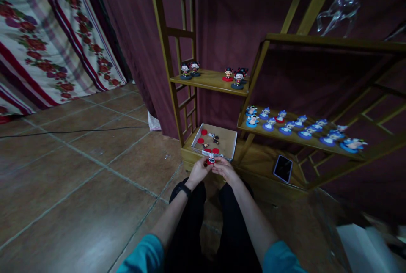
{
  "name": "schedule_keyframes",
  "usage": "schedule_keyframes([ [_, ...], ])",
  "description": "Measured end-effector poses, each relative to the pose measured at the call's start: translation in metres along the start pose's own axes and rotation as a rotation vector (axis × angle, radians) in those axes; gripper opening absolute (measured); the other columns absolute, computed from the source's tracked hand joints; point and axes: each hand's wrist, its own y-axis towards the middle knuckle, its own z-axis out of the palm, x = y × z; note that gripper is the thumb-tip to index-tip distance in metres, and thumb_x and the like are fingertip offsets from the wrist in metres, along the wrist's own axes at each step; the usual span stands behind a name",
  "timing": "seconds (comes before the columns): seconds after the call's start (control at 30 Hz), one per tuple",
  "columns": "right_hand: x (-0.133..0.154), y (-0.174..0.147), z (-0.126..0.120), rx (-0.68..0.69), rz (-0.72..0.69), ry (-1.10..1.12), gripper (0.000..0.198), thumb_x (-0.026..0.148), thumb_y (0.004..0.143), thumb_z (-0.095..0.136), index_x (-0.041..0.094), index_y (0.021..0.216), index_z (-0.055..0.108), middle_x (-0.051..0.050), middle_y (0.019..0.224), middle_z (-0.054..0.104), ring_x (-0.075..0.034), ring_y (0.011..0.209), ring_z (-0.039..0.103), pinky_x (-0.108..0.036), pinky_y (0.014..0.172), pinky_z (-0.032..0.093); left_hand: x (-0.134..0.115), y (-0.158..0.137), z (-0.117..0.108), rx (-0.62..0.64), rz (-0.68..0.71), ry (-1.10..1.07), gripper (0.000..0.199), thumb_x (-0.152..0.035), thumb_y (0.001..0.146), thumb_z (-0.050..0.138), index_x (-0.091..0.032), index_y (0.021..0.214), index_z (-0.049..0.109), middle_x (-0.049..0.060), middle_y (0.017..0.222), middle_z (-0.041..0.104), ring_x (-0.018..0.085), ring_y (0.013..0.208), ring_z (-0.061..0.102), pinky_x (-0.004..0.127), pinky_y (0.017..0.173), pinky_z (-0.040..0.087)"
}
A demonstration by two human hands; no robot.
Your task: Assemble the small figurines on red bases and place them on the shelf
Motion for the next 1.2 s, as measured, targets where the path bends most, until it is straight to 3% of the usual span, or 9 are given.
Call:
schedule_keyframes([
  [0.2,-0.002,0.001,0.0,-0.004,-0.006,0.004,0.031,0.026,0.06,0.069,0.023,0.089,0.058,-0.001,0.084,0.067,-0.014,0.07,0.064,-0.034,0.072,0.051,0.006,0.002,0.002,-0.024,0.024,0.02,0.041,-0.027,0.07,0.06,-0.017,0.11,0.054,0.005,0.094,0.064,0.015,0.077,0.059,0.028,0.073,0.046],
  [0.4,-0.005,0.002,-0.001,0.013,-0.03,0.038,0.031,0.024,0.06,0.068,0.023,0.089,0.058,-0.002,0.093,0.066,-0.016,0.081,0.063,-0.033,0.075,0.049,0.002,-0.002,0.002,-0.025,0.058,0.221,0.037,-0.025,0.072,0.058,-0.021,0.108,0.051,0.005,0.1,0.058,0.017,0.087,0.056,0.03,0.077,0.044],
  [0.83,-0.012,0.01,0.0,-0.02,-0.024,0.164,0.039,0.009,0.053,0.066,0.024,0.088,0.058,0.003,0.078,0.065,-0.013,0.071,0.062,-0.031,0.074,0.048,-0.018,-0.011,0.002,0.032,0.237,0.465,0.036,-0.015,0.08,0.043,-0.023,0.115,0.038,0.007,0.115,0.046,0.017,0.1,0.052,0.03,0.084,0.044],
  [1.2,-0.007,0.005,-0.007,-0.001,-0.064,0.28,0.038,0.001,0.056,0.058,0.026,0.085,0.061,0.004,0.091,0.065,-0.012,0.083,0.059,-0.027,0.079,0.047,-0.026,-0.012,0.0,0.012,0.445,0.731,0.03,-0.015,0.084,0.038,-0.017,0.113,0.041,0.014,0.124,0.043,0.021,0.105,0.05,0.035,0.085,0.043],
])
